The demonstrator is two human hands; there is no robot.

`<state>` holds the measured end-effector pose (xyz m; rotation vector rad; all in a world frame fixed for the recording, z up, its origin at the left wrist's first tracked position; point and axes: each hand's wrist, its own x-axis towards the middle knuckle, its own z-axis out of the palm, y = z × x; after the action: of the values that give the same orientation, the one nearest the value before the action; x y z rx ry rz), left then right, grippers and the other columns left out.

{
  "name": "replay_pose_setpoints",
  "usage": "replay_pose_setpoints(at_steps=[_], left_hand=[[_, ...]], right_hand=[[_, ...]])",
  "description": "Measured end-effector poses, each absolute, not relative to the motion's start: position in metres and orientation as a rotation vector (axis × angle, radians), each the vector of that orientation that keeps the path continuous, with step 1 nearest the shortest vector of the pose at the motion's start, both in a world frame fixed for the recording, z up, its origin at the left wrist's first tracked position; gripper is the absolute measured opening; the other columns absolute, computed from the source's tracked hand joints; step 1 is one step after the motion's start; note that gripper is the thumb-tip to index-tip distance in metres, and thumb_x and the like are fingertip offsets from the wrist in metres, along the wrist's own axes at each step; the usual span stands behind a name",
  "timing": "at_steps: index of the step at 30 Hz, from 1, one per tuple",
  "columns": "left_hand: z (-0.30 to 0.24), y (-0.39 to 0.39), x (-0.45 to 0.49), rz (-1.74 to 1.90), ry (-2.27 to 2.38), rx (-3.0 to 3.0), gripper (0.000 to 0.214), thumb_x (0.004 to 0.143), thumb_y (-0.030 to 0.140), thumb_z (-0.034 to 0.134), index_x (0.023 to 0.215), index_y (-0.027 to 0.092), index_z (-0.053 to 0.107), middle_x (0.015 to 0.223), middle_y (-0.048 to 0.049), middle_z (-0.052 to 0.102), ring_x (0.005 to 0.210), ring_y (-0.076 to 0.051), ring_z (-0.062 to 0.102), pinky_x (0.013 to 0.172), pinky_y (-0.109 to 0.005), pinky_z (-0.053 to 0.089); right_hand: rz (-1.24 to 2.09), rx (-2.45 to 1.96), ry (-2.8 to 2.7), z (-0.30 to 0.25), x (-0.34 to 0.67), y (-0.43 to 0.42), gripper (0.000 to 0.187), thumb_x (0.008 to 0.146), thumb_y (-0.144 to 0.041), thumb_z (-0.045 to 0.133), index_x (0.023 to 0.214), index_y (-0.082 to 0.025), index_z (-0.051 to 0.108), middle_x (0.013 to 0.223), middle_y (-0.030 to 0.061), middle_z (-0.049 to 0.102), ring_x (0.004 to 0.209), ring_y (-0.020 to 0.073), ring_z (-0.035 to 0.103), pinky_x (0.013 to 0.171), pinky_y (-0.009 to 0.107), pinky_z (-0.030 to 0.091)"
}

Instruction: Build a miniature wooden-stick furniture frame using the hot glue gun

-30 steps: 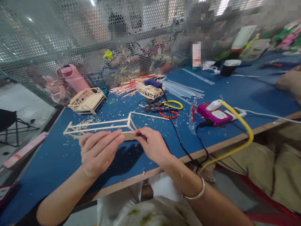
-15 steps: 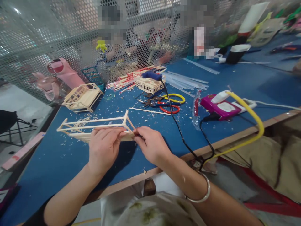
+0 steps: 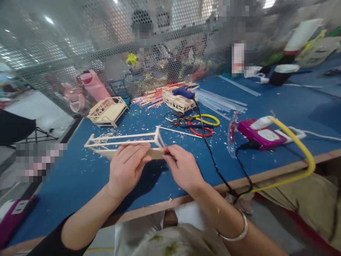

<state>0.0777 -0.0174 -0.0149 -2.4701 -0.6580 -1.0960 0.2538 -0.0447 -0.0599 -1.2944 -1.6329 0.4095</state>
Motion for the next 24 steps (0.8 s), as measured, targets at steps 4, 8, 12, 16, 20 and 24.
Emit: replay_pose_setpoints(at_steps=[4, 8, 12, 16, 20, 24], left_hand=[[-0.022, -0.035, 0.038, -1.395, -0.777, -2.359, 0.007, 0.086, 0.02, 0.061, 0.093, 0.019, 0.063, 0.08, -0.0042, 0.071, 0.084, -0.018, 0.066, 0.083, -0.034, 0.049], [-0.036, -0.034, 0.0, -1.839, -1.857, -1.999, 0.029, 0.077, 0.029, 0.067, 0.103, 0.019, 0.06, 0.101, -0.0086, 0.067, 0.088, -0.019, 0.063, 0.076, -0.032, 0.051], [-0.037, -0.013, -0.009, -1.905, -2.429, -2.298, 0.036, 0.069, 0.04, 0.068, 0.098, 0.017, 0.068, 0.096, -0.0089, 0.073, 0.085, -0.021, 0.067, 0.078, -0.035, 0.052], [-0.03, 0.006, -0.001, -1.949, -2.393, -2.449, 0.024, 0.067, 0.038, 0.068, 0.078, 0.018, 0.073, 0.079, -0.0049, 0.076, 0.075, -0.02, 0.067, 0.076, -0.033, 0.051], [-0.025, 0.015, 0.006, -2.048, -2.342, -2.507, 0.024, 0.07, 0.037, 0.065, 0.079, 0.017, 0.075, 0.083, -0.0043, 0.077, 0.076, -0.02, 0.067, 0.074, -0.031, 0.051], [-0.027, 0.012, 0.008, -2.144, -2.296, -2.533, 0.026, 0.072, 0.034, 0.062, 0.086, 0.017, 0.077, 0.085, -0.0047, 0.077, 0.074, -0.019, 0.066, 0.07, -0.03, 0.051]], right_hand=[[0.409, -1.375, -1.518, -0.06, 0.265, -0.039, 0.016, 0.083, -0.03, 0.05, 0.08, -0.02, 0.062, 0.077, 0.0049, 0.07, 0.066, 0.0179, 0.064, 0.06, 0.027, 0.048], [0.44, -1.474, -1.453, -0.058, 0.268, -0.034, 0.019, 0.077, -0.036, 0.05, 0.079, -0.021, 0.062, 0.072, 0.0053, 0.07, 0.059, 0.0185, 0.062, 0.057, 0.029, 0.047], [0.436, -1.557, -1.444, -0.054, 0.261, -0.029, 0.024, 0.073, -0.042, 0.051, 0.074, -0.021, 0.062, 0.069, 0.0058, 0.07, 0.056, 0.0194, 0.061, 0.057, 0.031, 0.048], [0.349, -1.592, -1.564, -0.053, 0.271, -0.026, 0.03, 0.077, -0.046, 0.048, 0.075, -0.021, 0.065, 0.07, 0.0064, 0.073, 0.059, 0.0223, 0.065, 0.056, 0.032, 0.048], [-0.014, -1.69, -1.729, -0.038, 0.289, -0.042, 0.04, 0.08, -0.054, 0.048, 0.079, -0.021, 0.071, 0.062, 0.0061, 0.072, 0.047, 0.0246, 0.063, 0.043, 0.033, 0.043], [-0.165, -1.317, -2.024, -0.006, 0.263, -0.058, 0.03, 0.091, -0.039, 0.048, 0.078, -0.025, 0.07, 0.071, 0.0005, 0.074, 0.057, 0.0175, 0.069, 0.05, 0.027, 0.05]])
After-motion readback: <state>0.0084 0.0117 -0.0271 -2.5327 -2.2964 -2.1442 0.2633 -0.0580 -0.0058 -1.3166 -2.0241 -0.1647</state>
